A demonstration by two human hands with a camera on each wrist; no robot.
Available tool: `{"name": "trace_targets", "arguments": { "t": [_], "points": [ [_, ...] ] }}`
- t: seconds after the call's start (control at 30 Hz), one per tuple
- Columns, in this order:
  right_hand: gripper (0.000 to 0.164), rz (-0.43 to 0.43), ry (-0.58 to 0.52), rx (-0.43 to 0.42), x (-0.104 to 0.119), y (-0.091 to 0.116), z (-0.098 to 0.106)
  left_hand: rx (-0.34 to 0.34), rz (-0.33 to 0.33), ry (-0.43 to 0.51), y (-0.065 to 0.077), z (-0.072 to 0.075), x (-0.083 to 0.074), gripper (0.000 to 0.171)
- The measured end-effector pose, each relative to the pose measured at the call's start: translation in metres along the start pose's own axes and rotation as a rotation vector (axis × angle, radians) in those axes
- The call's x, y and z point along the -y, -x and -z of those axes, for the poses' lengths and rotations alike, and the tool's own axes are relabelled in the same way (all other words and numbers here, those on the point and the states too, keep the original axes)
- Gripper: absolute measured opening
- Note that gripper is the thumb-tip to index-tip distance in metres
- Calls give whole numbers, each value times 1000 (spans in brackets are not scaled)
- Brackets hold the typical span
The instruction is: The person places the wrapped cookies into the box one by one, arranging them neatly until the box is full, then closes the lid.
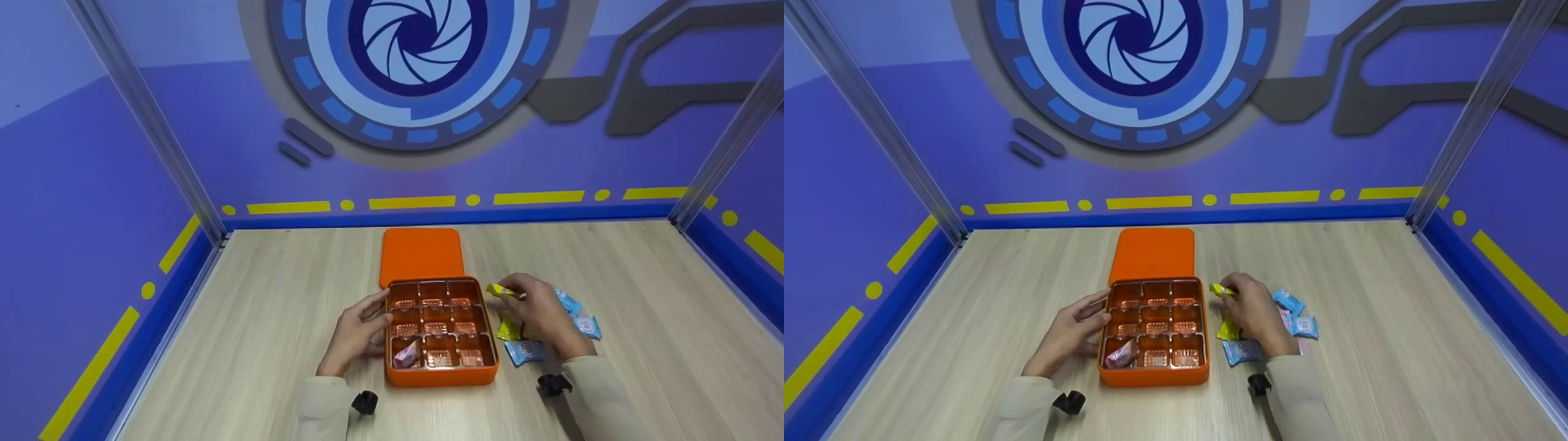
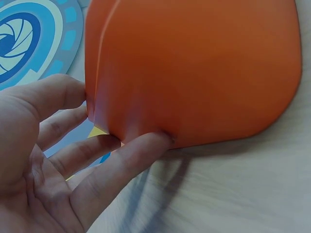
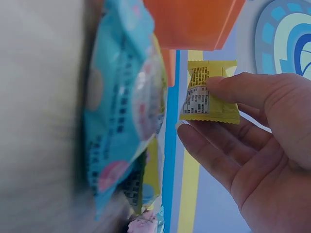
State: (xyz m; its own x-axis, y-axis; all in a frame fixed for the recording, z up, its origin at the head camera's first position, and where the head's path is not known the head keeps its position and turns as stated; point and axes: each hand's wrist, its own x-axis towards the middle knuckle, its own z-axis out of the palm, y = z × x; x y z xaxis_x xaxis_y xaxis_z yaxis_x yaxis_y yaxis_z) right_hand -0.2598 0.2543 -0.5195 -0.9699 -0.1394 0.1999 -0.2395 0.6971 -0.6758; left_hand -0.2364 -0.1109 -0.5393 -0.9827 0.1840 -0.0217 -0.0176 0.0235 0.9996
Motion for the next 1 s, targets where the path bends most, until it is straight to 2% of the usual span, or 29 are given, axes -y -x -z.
{"name": "trace_targets", "arguments": {
  "t": [0.23, 0.47, 0.7, 1.0],
  "points": [
    [20, 0, -3, -21, 4, 1, 1, 3, -5, 2, 0, 0, 0, 57],
    [22, 56, -13, -51, 10, 0, 4, 19, -22, 21, 0, 1, 0, 57],
    [22, 47, -10, -57, 18, 1, 6, 17, -21, 21, 0, 1, 0, 57],
    [24, 148, -15, -93, 27, 3, 4, 12, -21, 16, 0, 1, 0, 58]
  ]
}}
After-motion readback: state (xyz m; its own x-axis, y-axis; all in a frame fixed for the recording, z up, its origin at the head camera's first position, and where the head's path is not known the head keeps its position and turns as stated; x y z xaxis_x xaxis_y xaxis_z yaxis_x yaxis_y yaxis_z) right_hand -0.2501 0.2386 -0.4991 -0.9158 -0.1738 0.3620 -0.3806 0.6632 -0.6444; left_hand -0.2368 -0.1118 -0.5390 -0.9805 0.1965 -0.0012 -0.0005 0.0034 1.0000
